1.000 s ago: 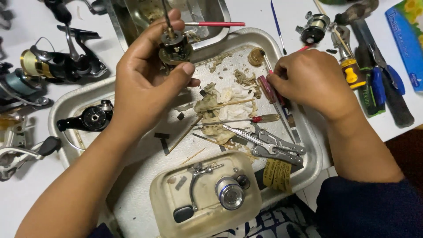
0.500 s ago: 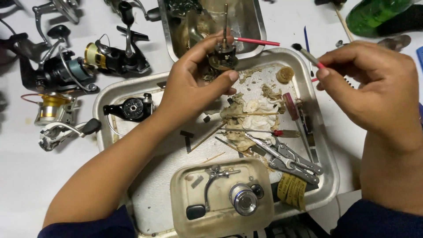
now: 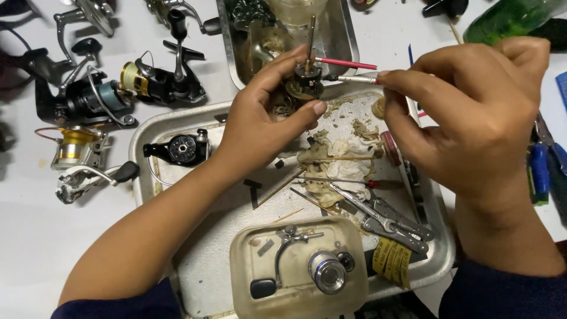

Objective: Assembling and cleaning the internal components of a fishing reel body using various small tools and grease.

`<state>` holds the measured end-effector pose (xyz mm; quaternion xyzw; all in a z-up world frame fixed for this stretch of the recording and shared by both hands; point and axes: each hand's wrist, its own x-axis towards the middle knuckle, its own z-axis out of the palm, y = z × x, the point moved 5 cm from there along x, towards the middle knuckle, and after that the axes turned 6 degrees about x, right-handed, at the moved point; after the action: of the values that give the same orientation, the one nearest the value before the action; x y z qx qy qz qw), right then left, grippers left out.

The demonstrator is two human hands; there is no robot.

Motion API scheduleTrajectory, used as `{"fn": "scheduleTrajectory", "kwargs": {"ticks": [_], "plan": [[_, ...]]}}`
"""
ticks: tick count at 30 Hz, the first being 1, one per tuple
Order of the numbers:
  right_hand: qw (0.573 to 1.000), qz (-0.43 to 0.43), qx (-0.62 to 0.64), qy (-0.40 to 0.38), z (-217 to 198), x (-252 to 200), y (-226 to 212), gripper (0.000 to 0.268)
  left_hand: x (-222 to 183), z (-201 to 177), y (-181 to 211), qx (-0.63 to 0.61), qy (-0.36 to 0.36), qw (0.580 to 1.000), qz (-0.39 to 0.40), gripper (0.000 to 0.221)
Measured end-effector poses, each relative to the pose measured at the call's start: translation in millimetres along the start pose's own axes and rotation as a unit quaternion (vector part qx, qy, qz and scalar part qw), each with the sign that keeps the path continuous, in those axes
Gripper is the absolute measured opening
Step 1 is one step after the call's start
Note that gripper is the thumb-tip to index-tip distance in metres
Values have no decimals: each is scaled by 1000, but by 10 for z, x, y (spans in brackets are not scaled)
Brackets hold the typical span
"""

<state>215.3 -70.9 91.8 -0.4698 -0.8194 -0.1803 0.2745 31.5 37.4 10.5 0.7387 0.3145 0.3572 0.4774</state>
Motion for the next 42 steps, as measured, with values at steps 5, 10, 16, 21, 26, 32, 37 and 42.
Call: {"fn": "scheduleTrajectory", "kwargs": {"ticks": [5, 10, 16, 21, 26, 32, 37, 42], "plan": [[1000, -9, -12, -12, 34, 14, -41, 9, 10, 6, -22, 6, 17, 1000, 13, 57], [1000, -16, -12, -7, 74, 16, -43, 9, 5, 0, 8, 11, 14, 1000, 20, 59], [999, -19, -22, -16, 65, 4, -51, 7, -1, -2, 22, 10, 19, 999, 41, 58], [1000, -10, -17, -15, 57, -6, -44, 10, -1, 4, 32, 4, 14, 999, 34, 58], [1000, -8, -17, -14, 53, -29, -19, 9, -1, 8, 33, 2, 13, 999, 36, 57], [1000, -8, -24, -12, 46, -47, -8, 11, -2, 7, 18, -2, 20, 999, 36, 55], [999, -5, -33, -11, 47, -53, 5, 10, -3, 8, 27, -11, 15, 999, 32, 54], [1000, -10, -8, -12, 51, -60, 5, 10, -2, 10, 15, -25, 13, 999, 29, 56]]}}
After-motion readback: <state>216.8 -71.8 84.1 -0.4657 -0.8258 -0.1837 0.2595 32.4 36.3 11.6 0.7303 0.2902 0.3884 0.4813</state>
